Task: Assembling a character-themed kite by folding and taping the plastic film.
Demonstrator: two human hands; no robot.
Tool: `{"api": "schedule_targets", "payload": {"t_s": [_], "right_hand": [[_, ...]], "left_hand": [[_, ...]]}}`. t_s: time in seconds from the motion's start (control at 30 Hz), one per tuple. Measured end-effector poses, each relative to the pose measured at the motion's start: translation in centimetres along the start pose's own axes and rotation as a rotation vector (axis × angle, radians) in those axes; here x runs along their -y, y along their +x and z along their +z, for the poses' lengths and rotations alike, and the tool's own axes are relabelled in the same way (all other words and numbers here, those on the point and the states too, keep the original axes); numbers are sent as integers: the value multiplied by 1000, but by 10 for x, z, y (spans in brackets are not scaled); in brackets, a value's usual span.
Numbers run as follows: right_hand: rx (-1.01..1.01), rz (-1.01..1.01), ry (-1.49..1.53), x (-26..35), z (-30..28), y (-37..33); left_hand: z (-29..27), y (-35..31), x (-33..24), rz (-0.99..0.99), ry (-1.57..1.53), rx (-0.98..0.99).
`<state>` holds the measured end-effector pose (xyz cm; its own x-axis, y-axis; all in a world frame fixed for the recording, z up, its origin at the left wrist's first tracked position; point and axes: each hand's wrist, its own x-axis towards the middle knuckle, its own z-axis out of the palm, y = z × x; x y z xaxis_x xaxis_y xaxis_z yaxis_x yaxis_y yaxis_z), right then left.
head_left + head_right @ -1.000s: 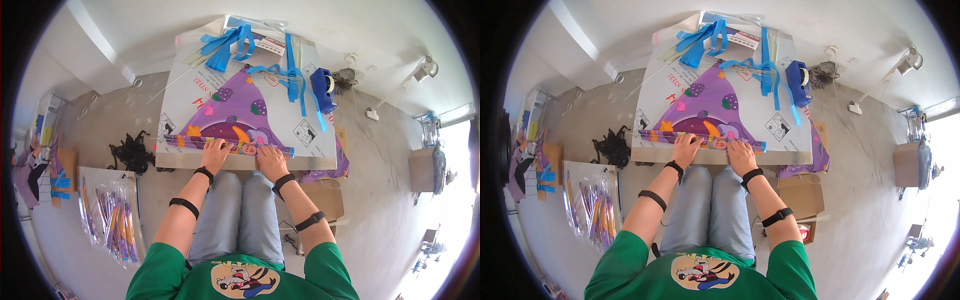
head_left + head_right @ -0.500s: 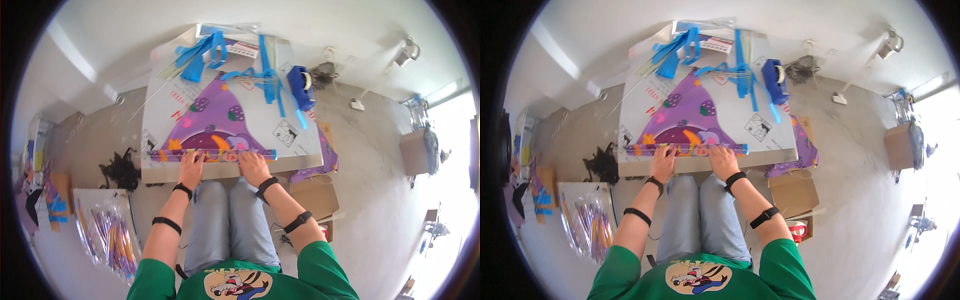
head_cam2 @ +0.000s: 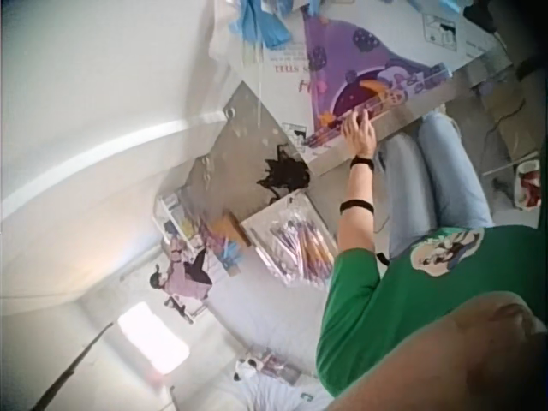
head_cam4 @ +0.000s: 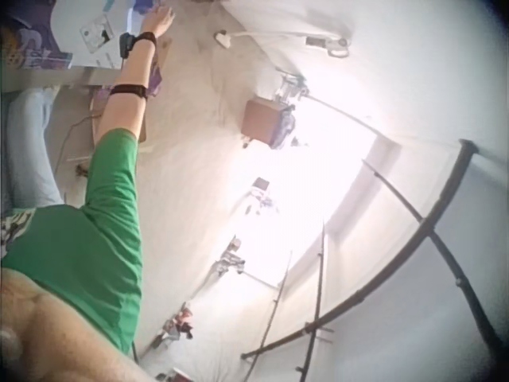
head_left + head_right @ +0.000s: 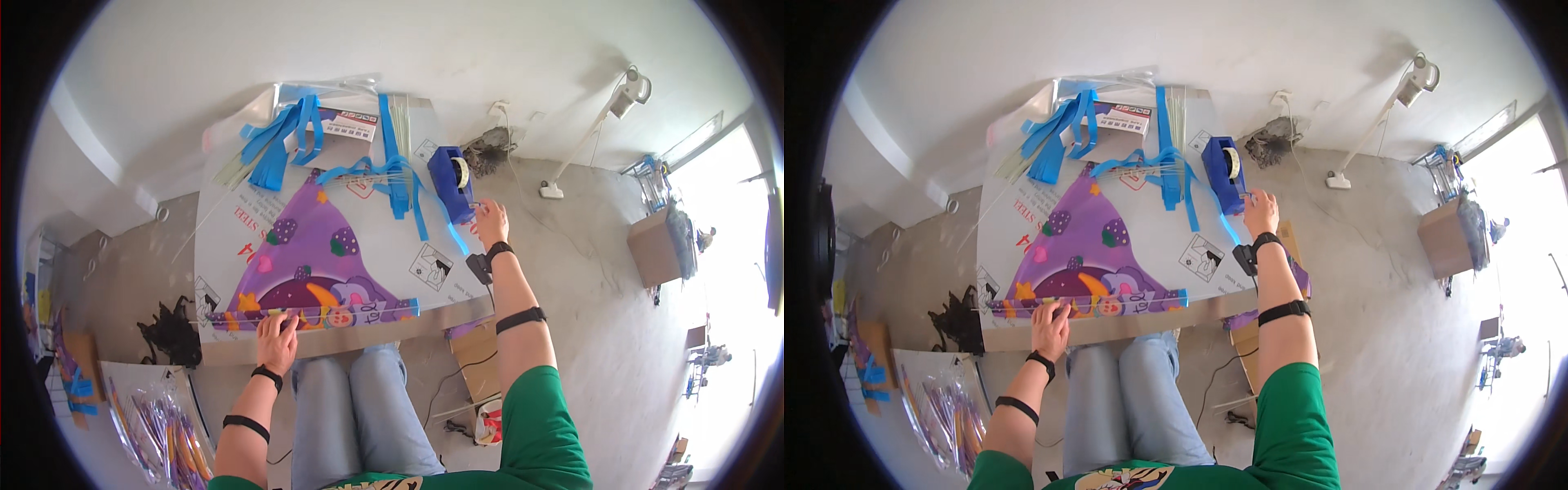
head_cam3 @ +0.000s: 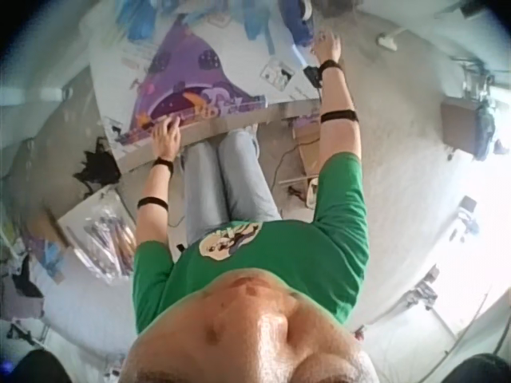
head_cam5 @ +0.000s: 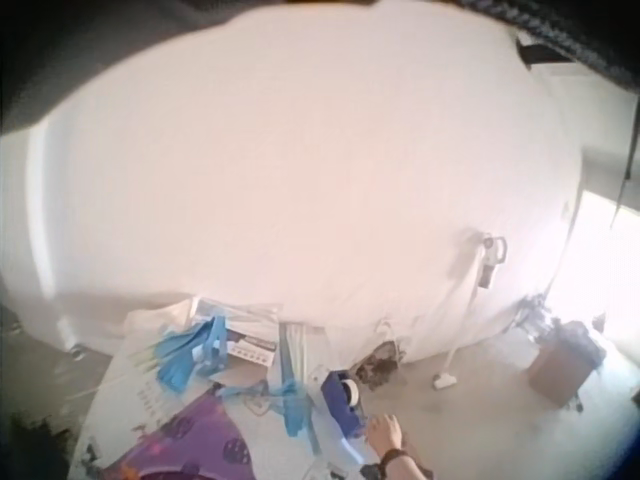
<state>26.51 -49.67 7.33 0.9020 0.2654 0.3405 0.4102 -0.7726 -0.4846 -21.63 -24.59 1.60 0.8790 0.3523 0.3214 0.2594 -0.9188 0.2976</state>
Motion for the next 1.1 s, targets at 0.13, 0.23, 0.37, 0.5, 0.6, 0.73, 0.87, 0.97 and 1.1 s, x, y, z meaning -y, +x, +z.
{"api": "schedule_targets", "payload": {"t_s": [0.13,0.23,0.37,0.5,0.6,0.73,0.87,0.97,1.1], "right_hand": [[80,-15,-115,-13,6,29],[323,210,83,9,8,32],[318,346,474,-13,17,42],[378,538,864,-24,25,46],[387,533,966,-38,30,45],[377,600,1110,-48,26,45],[315,545,1195,-33,22,27],[314,514,1083,-38,16,20],[310,510,904,-43,26,7]], "left_hand": [[0,5,-3,10,10,10],[-1,-1,1,0,47,20],[1,2,-1,10,54,14],[1,2,0,5,55,20],[3,4,-1,2,49,23],[4,5,-1,9,38,12],[0,1,0,12,47,10],[-1,0,-3,14,44,18],[2,-6,-4,1,46,19]]}}
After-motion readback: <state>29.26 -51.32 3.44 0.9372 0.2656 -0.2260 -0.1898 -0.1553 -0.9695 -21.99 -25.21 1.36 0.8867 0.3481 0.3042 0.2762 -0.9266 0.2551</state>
